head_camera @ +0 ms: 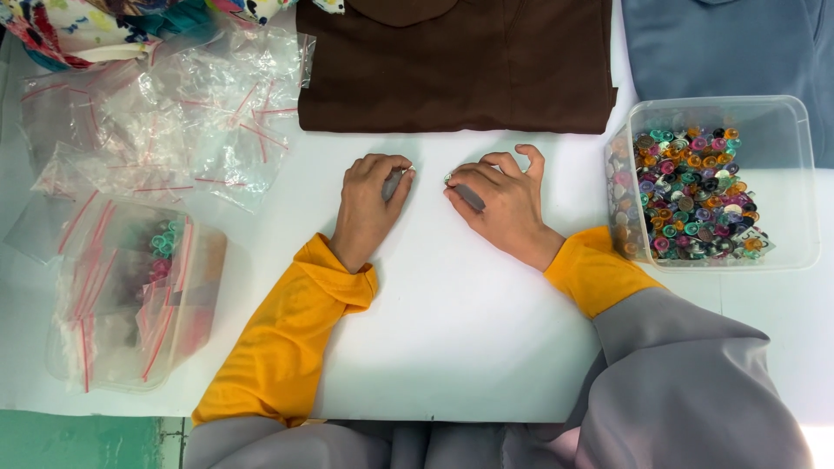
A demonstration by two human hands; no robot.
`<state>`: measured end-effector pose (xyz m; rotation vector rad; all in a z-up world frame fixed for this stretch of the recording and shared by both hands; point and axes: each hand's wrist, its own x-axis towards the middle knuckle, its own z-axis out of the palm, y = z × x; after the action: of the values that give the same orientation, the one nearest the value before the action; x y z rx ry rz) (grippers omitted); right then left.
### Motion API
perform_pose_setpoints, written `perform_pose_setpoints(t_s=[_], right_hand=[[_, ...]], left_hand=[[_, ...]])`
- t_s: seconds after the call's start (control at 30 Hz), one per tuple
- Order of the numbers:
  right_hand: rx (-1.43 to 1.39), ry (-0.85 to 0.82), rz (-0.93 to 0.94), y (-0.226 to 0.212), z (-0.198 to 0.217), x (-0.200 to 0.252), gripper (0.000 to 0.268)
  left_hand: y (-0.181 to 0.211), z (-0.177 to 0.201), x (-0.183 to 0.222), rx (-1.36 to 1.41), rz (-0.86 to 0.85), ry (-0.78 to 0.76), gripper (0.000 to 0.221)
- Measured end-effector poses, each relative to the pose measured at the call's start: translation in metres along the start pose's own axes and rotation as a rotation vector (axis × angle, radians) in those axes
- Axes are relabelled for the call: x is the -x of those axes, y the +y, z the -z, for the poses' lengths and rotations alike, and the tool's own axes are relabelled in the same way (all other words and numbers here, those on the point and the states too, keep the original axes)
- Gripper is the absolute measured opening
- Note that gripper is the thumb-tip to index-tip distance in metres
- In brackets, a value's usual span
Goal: Sorting various colored buttons from a large container into small plastic bags and arranging them on a table.
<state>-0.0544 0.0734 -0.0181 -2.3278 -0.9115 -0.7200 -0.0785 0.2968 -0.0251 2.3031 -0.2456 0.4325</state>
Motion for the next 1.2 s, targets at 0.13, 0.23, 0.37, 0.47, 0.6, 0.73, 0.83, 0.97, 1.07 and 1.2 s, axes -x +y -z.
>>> perform_pose_setpoints(t_s=[0.13,0.23,0.37,0.47,0.6,0.73,0.83,0.97,1.07,1.2], right_hand=[[0.007,-0.01,-0.005,-0.001,0.0,0.0,0.008],[0.014,-0.017,0.0,0.0,-0.001,0.0,0.007],[0.032,-0.029,0.0,0.001,-0.002,0.001,0.006],[0.034,-0.037,-0.007,0.003,-0.003,0.002,0.006],[0.033,-0.055,-0.012,0.004,-0.004,0.004,0.007],[0.015,-0.067,-0.018,0.004,-0.003,0.003,0.007],[0.01,-0.072,-0.02,0.005,-0.004,0.004,0.007],[-0.003,-0.071,-0.03,0.005,-0.004,0.003,0.008],[-0.004,-0.072,-0.031,0.005,-0.004,0.002,0.008],[-0.003,-0.091,-0.028,0.005,-0.002,0.002,0.008]], left_hand=[[0.002,0.001,0.001,0.005,0.014,-0.01,0.012],[0.002,0.0,0.002,0.045,0.027,-0.016,0.016],[0.0,-0.003,0.003,0.068,0.04,-0.019,0.014],[0.003,0.0,0.003,0.084,0.043,-0.016,0.011],[0.011,0.006,0.0,0.091,0.038,0.016,0.01],[0.004,0.001,0.003,0.071,0.039,-0.014,0.009],[0.004,0.001,0.004,0.077,0.028,-0.008,0.009],[0.005,0.001,0.005,0.067,0.014,-0.008,0.01],[0.005,0.001,0.005,0.058,0.012,-0.007,0.011],[0.005,0.001,0.005,0.062,0.01,-0.012,0.015]])
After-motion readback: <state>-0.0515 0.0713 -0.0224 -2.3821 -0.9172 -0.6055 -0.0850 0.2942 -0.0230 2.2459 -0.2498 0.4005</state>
